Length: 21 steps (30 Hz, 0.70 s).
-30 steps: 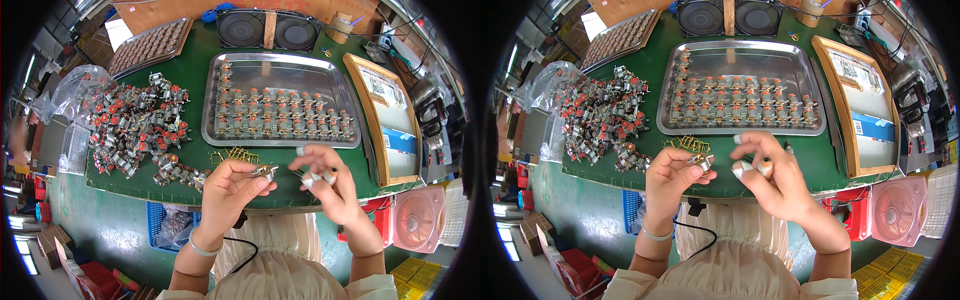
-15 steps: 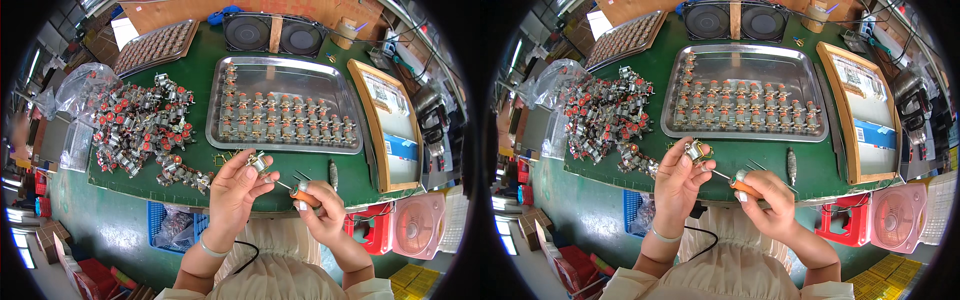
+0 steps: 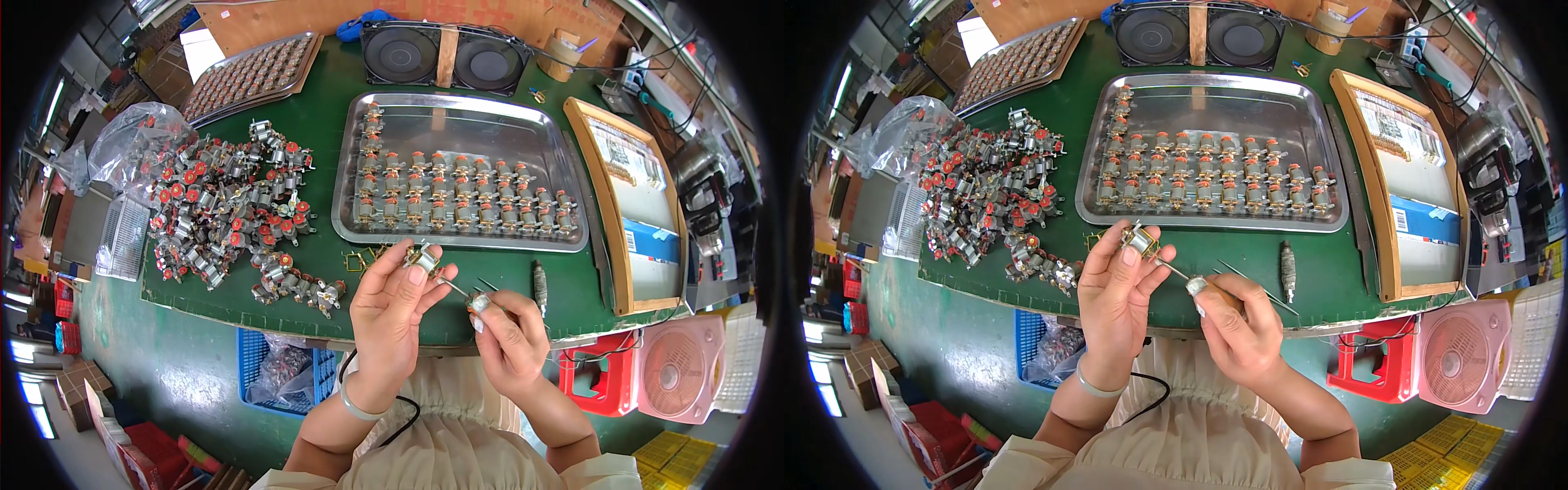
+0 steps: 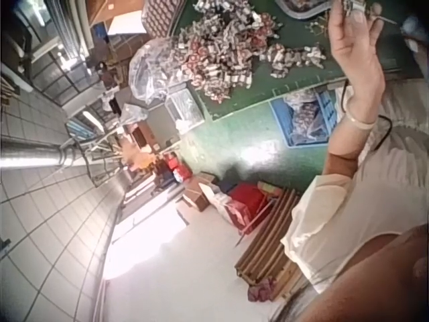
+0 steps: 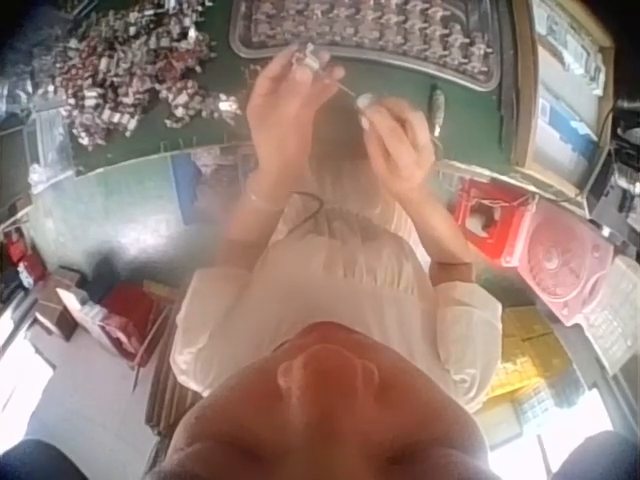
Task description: Assembling small electronic components at a workbench using a screwdriver and tweezers.
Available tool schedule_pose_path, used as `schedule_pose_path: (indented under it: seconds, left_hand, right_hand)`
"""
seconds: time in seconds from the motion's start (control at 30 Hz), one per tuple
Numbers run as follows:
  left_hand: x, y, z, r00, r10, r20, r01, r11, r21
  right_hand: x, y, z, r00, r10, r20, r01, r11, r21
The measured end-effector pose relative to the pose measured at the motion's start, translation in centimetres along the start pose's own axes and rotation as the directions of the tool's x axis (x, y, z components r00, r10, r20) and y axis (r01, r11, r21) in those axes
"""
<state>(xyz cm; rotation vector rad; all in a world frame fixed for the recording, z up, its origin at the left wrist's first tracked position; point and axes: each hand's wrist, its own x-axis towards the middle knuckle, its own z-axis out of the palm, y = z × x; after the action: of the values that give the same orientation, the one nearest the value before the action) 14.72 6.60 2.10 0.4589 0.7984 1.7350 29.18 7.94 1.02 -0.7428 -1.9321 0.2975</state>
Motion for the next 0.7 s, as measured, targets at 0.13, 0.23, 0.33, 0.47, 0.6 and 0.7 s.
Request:
schedule_pose_path:
  seconds: [0.13, 0.23, 0.33, 0.47, 0.6, 0.7]
  left_hand:
    - [-0.1, -0.1, 0.0, 0.998, 0.055, -0.008, -0.055, 0.998, 0.043]
    - [-0.2, -0.2, -0.1, 0.999, 0.050, -0.008, -0.050, 0.998, 0.034]
    - [-0.3, -0.3, 0.3, 0.999, 0.043, 0.000, -0.043, 0.999, -0.015]
    - [-0.4, -0.4, 0.1, 0.999, 0.044, 0.000, -0.044, 0.998, -0.050]
    - [-0.5, -0.3, 0.3, 0.999, 0.053, -0.014, -0.053, 0.998, -0.024]
    - [-0.4, -0.5, 0.5, 0.999, 0.051, -0.012, -0.051, 0.998, -0.027]
  right_hand:
    - [0.0, -0.4, -0.8, 0.783, 0.560, 0.271, -0.602, 0.571, 0.558]
    - [0.0, -0.4, -0.6, 0.722, 0.622, 0.304, -0.642, 0.437, 0.630]
    - [-0.1, -0.2, -0.1, 0.992, 0.125, -0.002, -0.123, 0.983, 0.139]
    - [-0.1, -0.3, 0.1, 0.986, 0.168, -0.003, -0.164, 0.966, 0.198]
    - [0.1, -0.1, -0.3, 1.000, 0.006, 0.026, -0.008, 0.998, 0.064]
    - [0.2, 0.4, -0.1, 0.998, -0.051, -0.035, 0.052, 0.999, 0.013]
